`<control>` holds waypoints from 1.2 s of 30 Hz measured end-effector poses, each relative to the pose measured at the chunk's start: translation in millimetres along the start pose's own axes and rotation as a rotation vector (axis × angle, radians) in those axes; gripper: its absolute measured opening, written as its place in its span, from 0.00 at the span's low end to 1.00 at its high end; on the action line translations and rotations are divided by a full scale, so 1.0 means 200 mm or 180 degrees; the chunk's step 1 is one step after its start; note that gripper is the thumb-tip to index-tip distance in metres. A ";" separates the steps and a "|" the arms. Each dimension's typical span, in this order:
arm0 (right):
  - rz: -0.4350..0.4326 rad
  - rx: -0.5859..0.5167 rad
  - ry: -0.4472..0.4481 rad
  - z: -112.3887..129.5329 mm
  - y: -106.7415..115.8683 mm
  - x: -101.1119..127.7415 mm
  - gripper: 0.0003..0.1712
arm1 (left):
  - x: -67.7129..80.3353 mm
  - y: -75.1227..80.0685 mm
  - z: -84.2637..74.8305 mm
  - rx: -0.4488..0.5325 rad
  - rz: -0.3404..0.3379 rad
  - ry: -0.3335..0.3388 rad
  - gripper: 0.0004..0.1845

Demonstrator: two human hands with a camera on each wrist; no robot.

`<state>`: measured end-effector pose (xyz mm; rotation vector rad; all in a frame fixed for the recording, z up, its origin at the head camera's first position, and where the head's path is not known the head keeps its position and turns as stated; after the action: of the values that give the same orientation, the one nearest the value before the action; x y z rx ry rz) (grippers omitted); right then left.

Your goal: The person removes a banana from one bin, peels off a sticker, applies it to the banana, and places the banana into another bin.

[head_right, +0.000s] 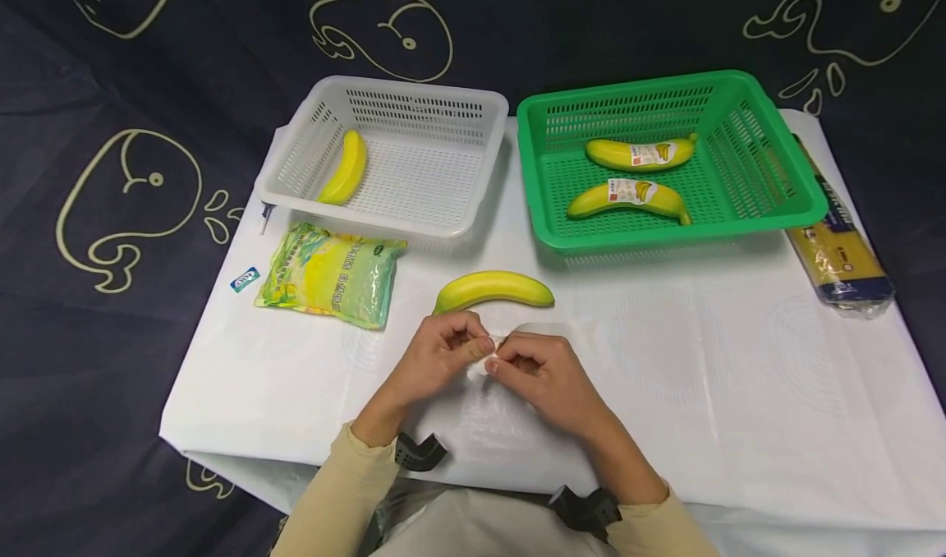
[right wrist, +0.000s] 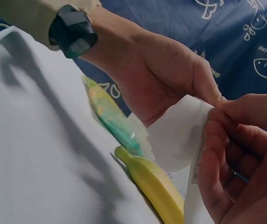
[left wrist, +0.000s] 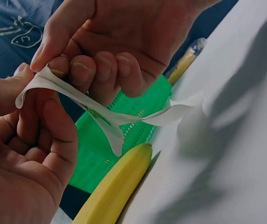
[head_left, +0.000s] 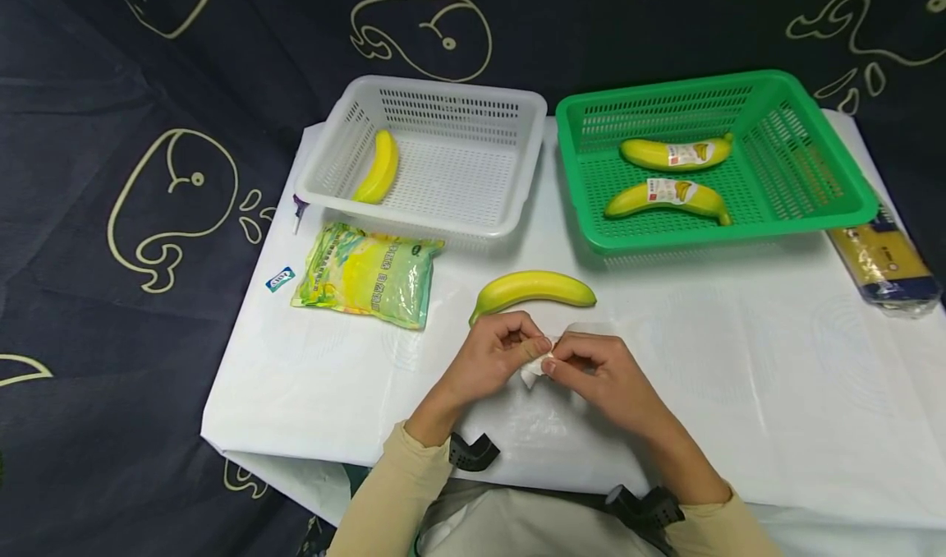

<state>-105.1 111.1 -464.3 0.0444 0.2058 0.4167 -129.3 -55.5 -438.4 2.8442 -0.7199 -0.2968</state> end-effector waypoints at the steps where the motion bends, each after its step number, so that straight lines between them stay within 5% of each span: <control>1: -0.0012 -0.0012 0.0014 0.00 0.00 0.00 0.10 | 0.00 0.00 0.00 0.0011 0.0001 -0.0008 0.04; 14: -0.0092 -0.0243 0.0248 -0.01 -0.02 0.02 0.12 | 0.00 0.01 0.00 0.0055 0.0000 -0.0013 0.04; 21: -0.0168 -0.0341 0.0273 0.05 -0.04 0.02 0.13 | 0.01 -0.02 0.14 -0.0002 -0.0033 0.0071 0.04; 36: -0.0237 -0.0428 0.0369 0.10 -0.05 0.02 0.13 | 0.02 -0.02 0.18 0.0046 -0.0048 0.0099 0.07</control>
<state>-93.4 104.5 -446.1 -0.1195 0.2923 0.3584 -132.2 -59.3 -474.9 2.8624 -0.6976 -0.2502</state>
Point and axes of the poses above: each hand's wrist, its own x-axis away from the middle knuckle, its own y-axis out of the back of the hand, z = x × y, the point moved 3 cm from there along -x, towards the middle knuckle, and after that the axes turned 9 degrees about -x, right-handed, at the moved point
